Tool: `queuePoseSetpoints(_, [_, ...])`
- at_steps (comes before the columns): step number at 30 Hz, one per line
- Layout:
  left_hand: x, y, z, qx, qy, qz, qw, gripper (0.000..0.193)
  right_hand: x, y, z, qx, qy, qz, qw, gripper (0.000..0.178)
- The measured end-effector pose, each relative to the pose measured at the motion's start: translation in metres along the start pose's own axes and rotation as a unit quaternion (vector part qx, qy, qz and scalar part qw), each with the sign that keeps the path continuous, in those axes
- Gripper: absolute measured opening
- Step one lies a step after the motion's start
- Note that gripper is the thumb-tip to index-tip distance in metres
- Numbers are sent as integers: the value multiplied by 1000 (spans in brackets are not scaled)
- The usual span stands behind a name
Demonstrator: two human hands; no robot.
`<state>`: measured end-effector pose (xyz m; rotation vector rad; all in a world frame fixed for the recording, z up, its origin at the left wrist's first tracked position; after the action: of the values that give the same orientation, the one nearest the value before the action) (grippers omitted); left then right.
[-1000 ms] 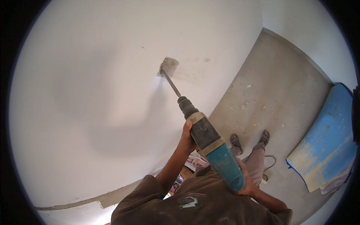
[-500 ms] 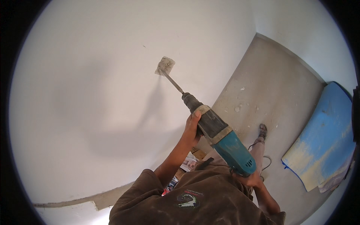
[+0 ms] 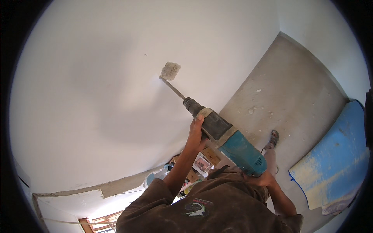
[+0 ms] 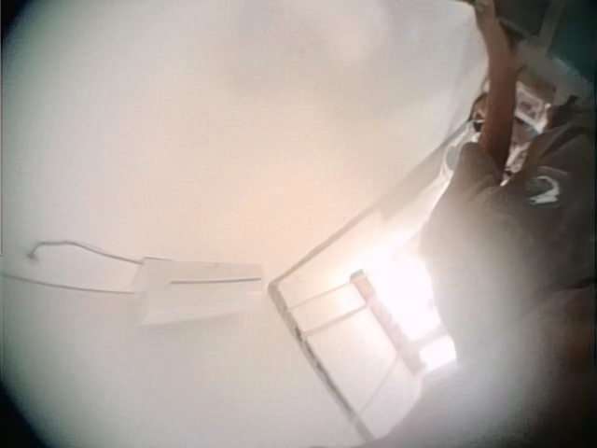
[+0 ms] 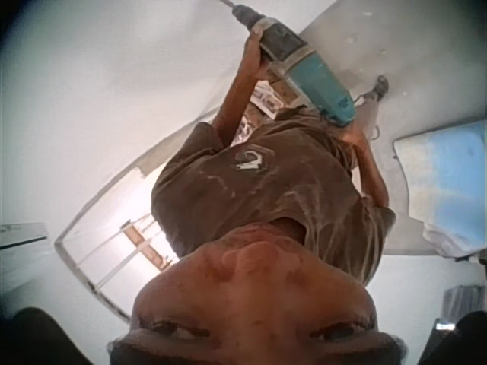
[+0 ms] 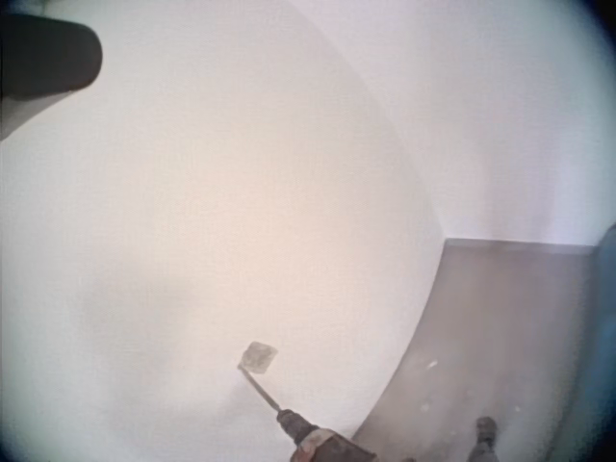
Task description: The person uses a rotary hammer to drill into a wall around a pre-existing hole, then checks the hole with their finger before picking up and moving a long pole.
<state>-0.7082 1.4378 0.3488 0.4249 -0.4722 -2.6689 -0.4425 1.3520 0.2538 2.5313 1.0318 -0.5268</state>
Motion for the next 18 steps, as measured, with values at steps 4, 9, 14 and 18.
queuePoseSetpoints(4, [-7,2,1,-5,-8,5,1000,56,6,-1,-22,-8,-13,-7,1000,38])
queuePoseSetpoints(9, [5,0,4,18,-24,2,1000,59,-7,-1,-14,-29,25,-10,999,82])
queuePoseSetpoints(14, [29,4,2,19,-22,-29,999,62,-46,-7,-42,34,93,49,994,105])
queuePoseSetpoints(18, [53,0,-6,51,-15,-61,997,86,-65,-7,-34,37,74,46,996,109])
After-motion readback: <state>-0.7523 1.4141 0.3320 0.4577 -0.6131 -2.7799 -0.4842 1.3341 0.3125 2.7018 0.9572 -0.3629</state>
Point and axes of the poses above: each hand's wrist, its own y-axis away from the middle knuckle, its own x-axis out of the back of the hand, z = x × y, the point moved 2 cm from there along -y, towards the middle knuckle, and after that the axes turned 7 degrees about -x, right-handed, at the moved point
